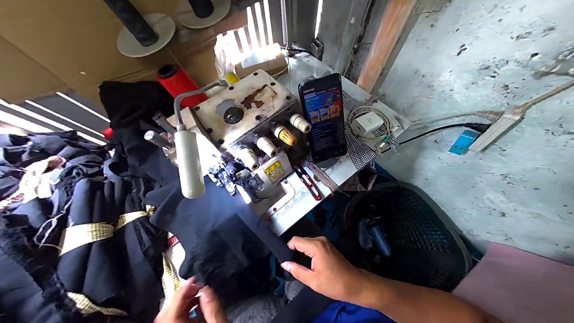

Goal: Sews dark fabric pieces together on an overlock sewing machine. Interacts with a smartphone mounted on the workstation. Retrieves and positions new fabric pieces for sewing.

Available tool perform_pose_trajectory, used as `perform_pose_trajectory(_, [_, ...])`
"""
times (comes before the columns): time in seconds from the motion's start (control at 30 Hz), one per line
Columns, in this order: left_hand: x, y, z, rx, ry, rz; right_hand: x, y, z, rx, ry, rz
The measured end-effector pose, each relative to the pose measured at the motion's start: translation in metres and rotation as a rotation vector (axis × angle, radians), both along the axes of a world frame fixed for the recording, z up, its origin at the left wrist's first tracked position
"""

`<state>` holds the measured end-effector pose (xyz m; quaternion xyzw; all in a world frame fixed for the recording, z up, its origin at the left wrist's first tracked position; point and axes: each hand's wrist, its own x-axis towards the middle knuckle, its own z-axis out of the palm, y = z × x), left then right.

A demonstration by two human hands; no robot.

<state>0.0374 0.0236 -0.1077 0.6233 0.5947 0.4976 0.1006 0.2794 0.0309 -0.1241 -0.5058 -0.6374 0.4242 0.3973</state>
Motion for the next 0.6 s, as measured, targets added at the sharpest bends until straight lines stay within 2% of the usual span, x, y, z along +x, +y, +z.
perform_pose_trajectory(0.1, [0.039, -0.002, 0.011, -0.353, -0.235, -0.333, -0.006, -0.022, -0.001, 0.289, -0.199, 0.028])
perform_pose_trajectory(0.17, [0.055, 0.002, 0.008, -0.49, -0.371, -0.387, -0.008, -0.034, -0.004, 0.433, -0.314, 0.121])
perform_pose_trajectory(0.27, [0.059, 0.007, 0.01, -0.534, -0.458, -0.364, 0.002, -0.028, -0.009, 0.424, -0.402, 0.381])
perform_pose_trajectory(0.33, [0.054, 0.01, 0.013, -0.546, -0.539, -0.374, 0.015, -0.006, -0.014, 0.348, -0.399, 0.36])
perform_pose_trajectory(0.43, [0.047, 0.013, 0.018, -0.569, -0.711, -0.412, 0.023, 0.031, -0.015, 0.275, -0.296, 0.064])
perform_pose_trajectory(0.5, [0.048, 0.012, 0.021, -0.595, -0.805, -0.439, 0.01, 0.048, -0.01, 0.242, -0.091, -0.092])
perform_pose_trajectory(0.6, [0.061, 0.01, 0.021, -0.618, -0.89, -0.461, -0.017, 0.065, -0.007, 0.095, 0.216, 0.008])
